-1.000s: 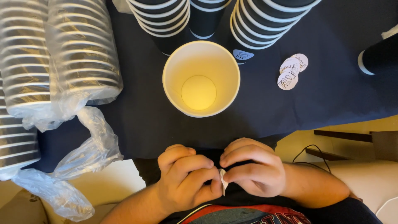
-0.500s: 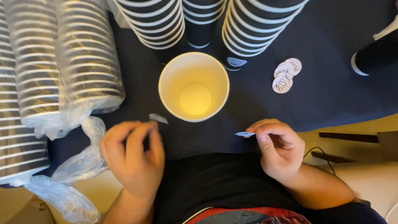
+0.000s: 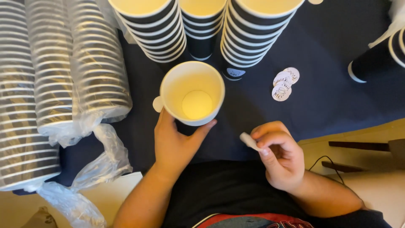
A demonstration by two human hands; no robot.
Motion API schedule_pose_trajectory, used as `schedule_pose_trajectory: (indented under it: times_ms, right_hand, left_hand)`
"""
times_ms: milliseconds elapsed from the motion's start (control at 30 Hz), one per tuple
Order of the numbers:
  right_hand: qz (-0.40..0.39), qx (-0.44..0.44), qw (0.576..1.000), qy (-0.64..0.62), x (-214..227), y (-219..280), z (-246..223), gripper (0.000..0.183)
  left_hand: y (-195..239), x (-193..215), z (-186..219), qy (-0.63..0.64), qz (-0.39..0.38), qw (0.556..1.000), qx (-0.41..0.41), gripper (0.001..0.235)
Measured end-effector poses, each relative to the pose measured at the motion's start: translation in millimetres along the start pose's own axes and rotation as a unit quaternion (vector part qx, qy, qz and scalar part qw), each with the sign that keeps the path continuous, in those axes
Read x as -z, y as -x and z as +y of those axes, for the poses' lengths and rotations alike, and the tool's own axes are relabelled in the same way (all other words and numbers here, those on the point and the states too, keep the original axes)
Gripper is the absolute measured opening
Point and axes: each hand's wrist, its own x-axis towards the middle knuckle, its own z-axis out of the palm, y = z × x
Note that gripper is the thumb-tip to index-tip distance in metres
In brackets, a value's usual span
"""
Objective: Peeling small circular stickers and applying them to the bottom of paper coffee cups.
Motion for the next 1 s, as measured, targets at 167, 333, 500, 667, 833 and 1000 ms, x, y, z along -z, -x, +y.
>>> schedule_pose_trajectory:
  times_ms: [167,333,500,667,833,1000]
  right_hand:
    - [-0.034,0.041,0.991,-0.120,4.0,-5.7,-9.9,0.009]
    - [-0.092,0.076,0.980,-0.160,6.3,-10.5,-23.7,0.009]
    - [-0.125,0.100,0.974,-0.159,4.7,-20.0,-39.9,0.010]
    - [-0.159,0.103,0.961,-0.201,1.1,-28.1,-51.7,0.008]
    - [-0.192,0.072,0.958,-0.198,-3.2,-29.4,-47.0,0.010]
    - [-0.169,-0.055,0.941,-0.289,-7.2,-23.6,-43.8,0.012]
  left_hand:
    - [19.0,1.3,-68.1,0.440,-0.211,0.873,0.009,0.071]
    - [23.9,-0.8,-74.0,0.549,-0.263,0.789,-0.076,0.051]
    - [28.2,2.4,-61.7,0.615,-0.297,0.728,-0.064,0.076]
    - [46.6,-14.7,-102.7,0.691,-0.259,0.675,-0.005,0.047]
    - [43.4,-9.7,-68.9,0.673,-0.349,0.652,0.024,0.063]
    - [36.6,-4.5,-36.0,0.651,-0.432,0.622,0.050,0.080]
